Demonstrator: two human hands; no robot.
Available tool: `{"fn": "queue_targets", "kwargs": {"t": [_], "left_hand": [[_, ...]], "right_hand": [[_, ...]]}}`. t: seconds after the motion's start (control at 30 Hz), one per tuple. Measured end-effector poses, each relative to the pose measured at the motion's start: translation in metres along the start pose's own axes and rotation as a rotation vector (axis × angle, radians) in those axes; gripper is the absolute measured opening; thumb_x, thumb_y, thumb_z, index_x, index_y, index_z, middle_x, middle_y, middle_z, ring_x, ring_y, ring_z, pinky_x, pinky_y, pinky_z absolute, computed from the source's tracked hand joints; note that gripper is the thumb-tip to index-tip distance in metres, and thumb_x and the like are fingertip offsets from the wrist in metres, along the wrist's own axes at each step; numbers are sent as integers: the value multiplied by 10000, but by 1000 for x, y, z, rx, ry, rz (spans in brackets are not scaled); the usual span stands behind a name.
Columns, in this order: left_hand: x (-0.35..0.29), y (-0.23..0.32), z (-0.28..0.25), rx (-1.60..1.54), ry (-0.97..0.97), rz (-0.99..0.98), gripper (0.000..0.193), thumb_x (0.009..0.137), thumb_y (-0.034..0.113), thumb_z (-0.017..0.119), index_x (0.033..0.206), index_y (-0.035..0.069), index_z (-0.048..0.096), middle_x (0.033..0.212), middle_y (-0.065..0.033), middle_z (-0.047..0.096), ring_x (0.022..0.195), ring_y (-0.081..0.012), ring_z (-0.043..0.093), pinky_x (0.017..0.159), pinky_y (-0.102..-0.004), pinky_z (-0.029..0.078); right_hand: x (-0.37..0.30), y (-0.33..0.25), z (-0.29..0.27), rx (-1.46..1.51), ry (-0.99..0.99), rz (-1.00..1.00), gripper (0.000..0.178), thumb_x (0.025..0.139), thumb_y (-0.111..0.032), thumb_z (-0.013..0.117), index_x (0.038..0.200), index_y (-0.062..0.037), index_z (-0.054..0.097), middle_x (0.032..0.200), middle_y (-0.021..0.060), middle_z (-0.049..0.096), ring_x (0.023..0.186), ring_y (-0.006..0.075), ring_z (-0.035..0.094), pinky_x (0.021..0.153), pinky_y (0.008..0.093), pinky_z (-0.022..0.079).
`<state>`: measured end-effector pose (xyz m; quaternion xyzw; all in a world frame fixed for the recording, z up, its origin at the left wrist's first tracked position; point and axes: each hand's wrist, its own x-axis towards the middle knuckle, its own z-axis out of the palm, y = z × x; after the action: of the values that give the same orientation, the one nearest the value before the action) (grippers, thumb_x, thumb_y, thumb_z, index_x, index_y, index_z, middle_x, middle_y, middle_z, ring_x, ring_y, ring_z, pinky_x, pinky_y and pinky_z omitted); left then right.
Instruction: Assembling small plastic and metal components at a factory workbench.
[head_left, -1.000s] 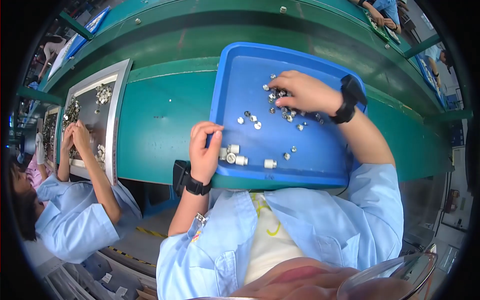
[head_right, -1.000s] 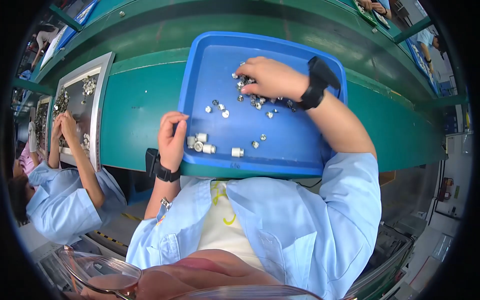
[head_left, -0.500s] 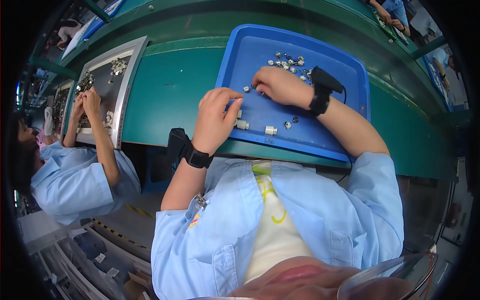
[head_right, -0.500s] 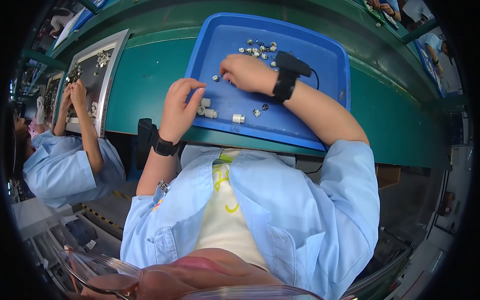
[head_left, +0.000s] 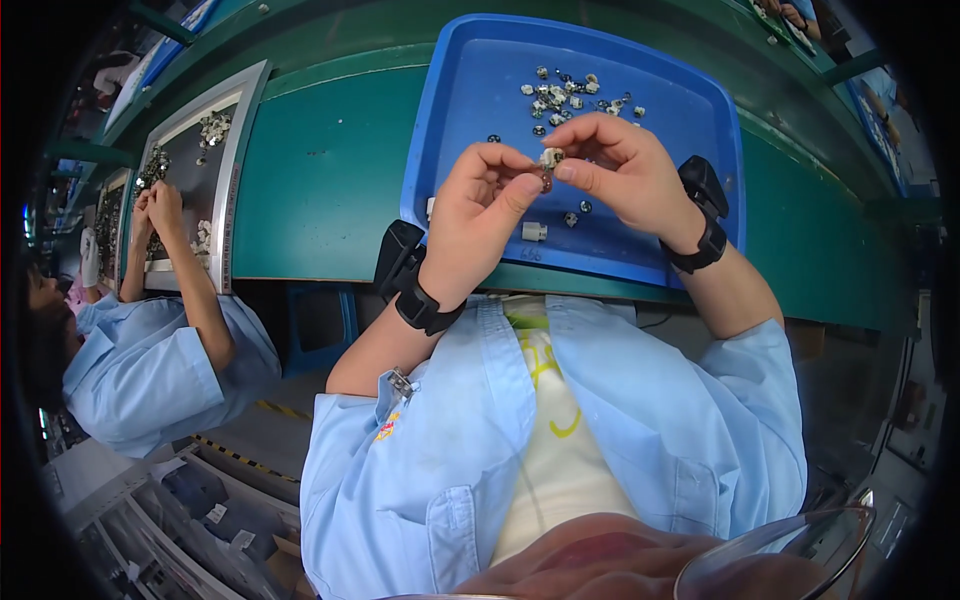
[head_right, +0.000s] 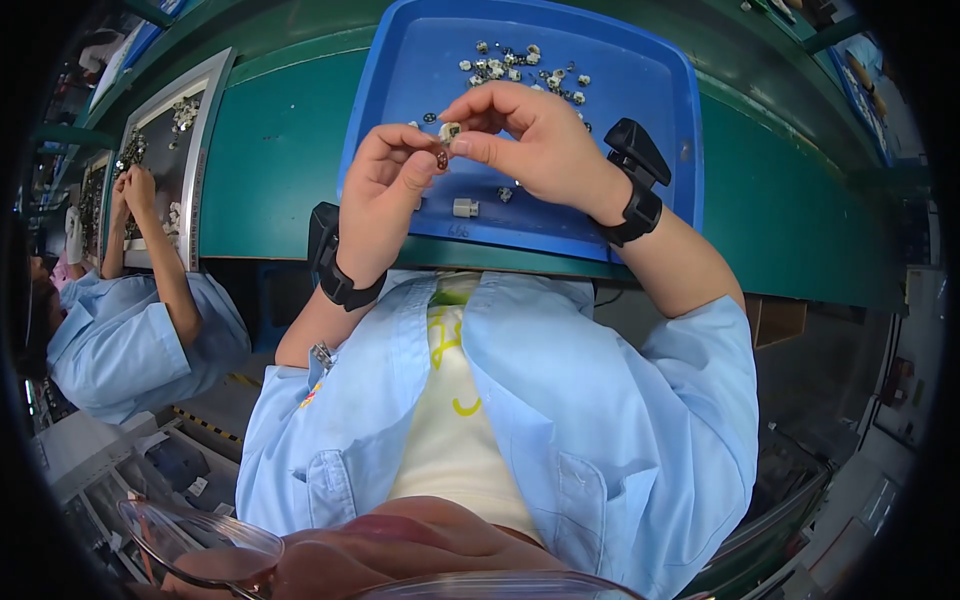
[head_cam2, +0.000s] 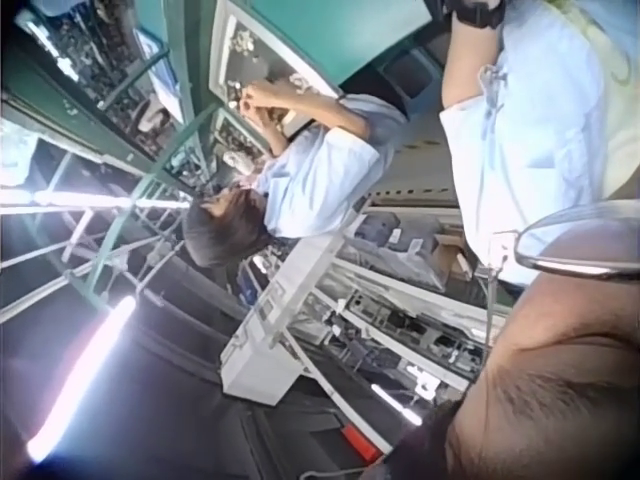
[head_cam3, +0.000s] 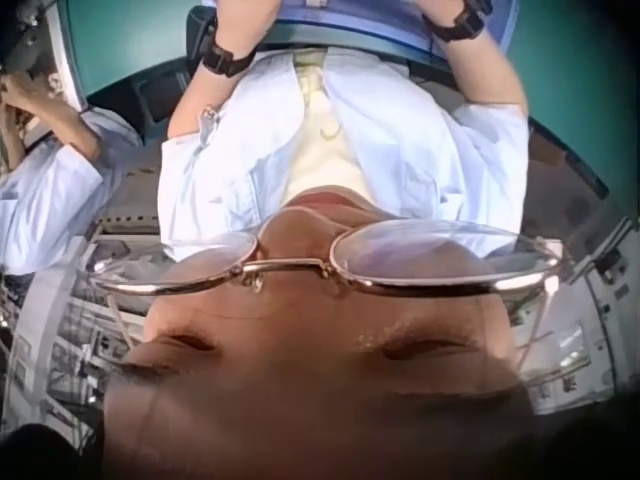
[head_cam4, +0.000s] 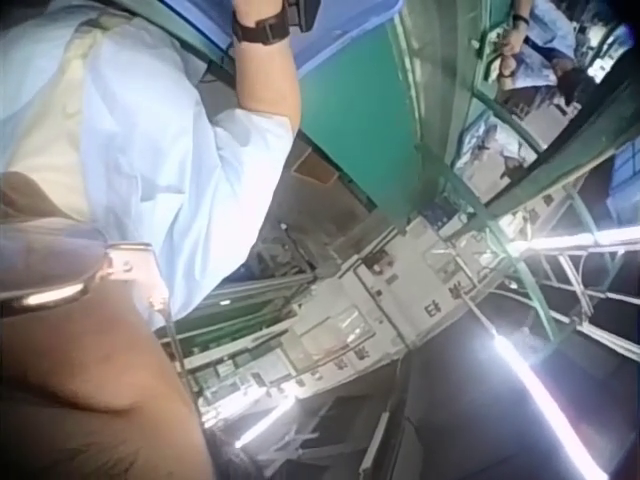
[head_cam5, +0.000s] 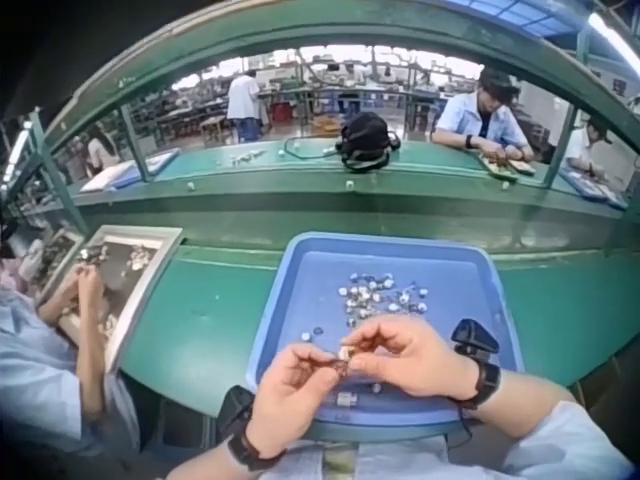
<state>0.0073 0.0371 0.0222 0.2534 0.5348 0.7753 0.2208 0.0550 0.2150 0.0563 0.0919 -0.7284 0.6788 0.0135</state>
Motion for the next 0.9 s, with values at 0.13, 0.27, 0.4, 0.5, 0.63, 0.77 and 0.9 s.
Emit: {"fn": "queue_targets", "kwargs": {"t": [0.13, 0.27, 0.4, 0.5, 0.63, 0.77, 0.9], "left_hand": [[-1, 3, 6, -127, 27, 12, 217, 830, 28, 587, 1013, 2, 473, 913, -59, 567, 847, -102, 544, 748, -227, 445], [2, 5, 8, -95, 22, -15, 213, 836, 9, 571, 1022, 2, 468, 919, -61, 565, 855, -100, 544, 759, -220, 445], [3, 7, 14, -172, 4, -38, 212, 840, 7, 564, 1033, 7, 474, 925, -56, 565, 844, -94, 545, 756, -213, 444], [5, 5, 15, -206, 32, -85, 213, 840, 8, 565, 1037, 10, 485, 939, -52, 563, 821, -92, 545, 744, -210, 443], [9, -2, 15, -9, 104, 5, 213, 829, 12, 582, 1030, 17, 512, 965, -52, 560, 798, -91, 550, 713, -205, 447], [14, -7, 9, 386, -11, 182, 214, 814, 15, 603, 1016, 18, 530, 973, -51, 557, 803, -95, 556, 696, -204, 452], [12, -16, 7, 294, 42, 130, 209, 791, 10, 629, 981, 14, 542, 957, -64, 558, 821, -100, 563, 689, -206, 457]], "right_hand": [[-5, 6, -1, -121, 1, -92, 250, 813, -66, 623, 1042, -1, 546, 982, 54, 572, 895, 112, 540, 788, 248, 453], [-7, 13, -1, -70, 31, -111, 232, 827, -71, 606, 1039, -1, 543, 990, 61, 570, 922, 118, 538, 812, 250, 445], [-9, 9, 3, 93, 79, -58, 210, 847, -84, 583, 1034, -1, 534, 989, 58, 570, 919, 107, 536, 820, 237, 434], [-8, 6, 0, 54, 92, -47, 191, 860, -95, 567, 1023, -3, 529, 978, 53, 571, 913, 95, 534, 815, 226, 431], [-7, 17, -5, 173, 89, 69, 219, 878, -122, 546, 1059, -1, 519, 974, 52, 576, 883, 85, 541, 783, 215, 440], [-7, 25, -5, 386, -5, 36, 259, 887, -141, 535, 1101, 3, 509, 966, 48, 577, 864, 84, 544, 757, 220, 450], [-6, 23, -7, 414, -39, 179, 237, 892, -138, 527, 1077, 10, 524, 951, 43, 579, 846, 85, 546, 748, 217, 449]]}}
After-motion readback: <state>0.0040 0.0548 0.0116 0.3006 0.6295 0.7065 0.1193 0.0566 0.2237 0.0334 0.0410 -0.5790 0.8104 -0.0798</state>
